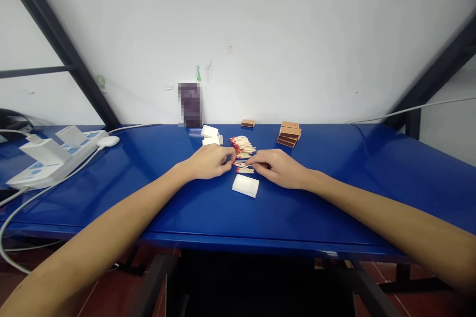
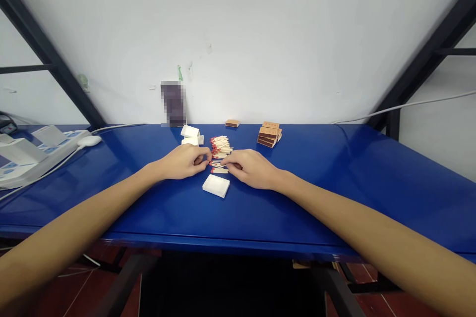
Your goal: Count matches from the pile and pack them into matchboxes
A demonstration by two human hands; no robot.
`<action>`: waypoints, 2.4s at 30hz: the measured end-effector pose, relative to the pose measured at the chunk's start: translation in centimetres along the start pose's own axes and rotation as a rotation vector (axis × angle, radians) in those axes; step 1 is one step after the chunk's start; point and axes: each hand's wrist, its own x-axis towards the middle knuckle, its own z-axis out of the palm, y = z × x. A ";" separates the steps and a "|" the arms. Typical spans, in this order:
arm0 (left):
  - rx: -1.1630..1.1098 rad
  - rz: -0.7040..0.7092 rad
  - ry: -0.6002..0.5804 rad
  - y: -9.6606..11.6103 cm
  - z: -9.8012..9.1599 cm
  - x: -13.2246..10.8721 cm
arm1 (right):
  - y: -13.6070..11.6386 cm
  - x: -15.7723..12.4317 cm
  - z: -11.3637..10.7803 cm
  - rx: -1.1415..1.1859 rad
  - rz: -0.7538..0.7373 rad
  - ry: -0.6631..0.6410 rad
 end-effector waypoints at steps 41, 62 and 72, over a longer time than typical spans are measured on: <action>-0.004 -0.042 -0.012 0.8 -0.1 -0.1 | -0.1 0.1 -0.1 -0.106 0.059 -0.068; -0.009 -0.020 -0.010 0.5 0.3 0.0 | 0.2 0.2 0.0 -0.069 0.035 -0.073; -0.019 0.019 -0.022 0.3 0.4 0.0 | 0.1 0.2 0.0 -0.044 0.024 -0.043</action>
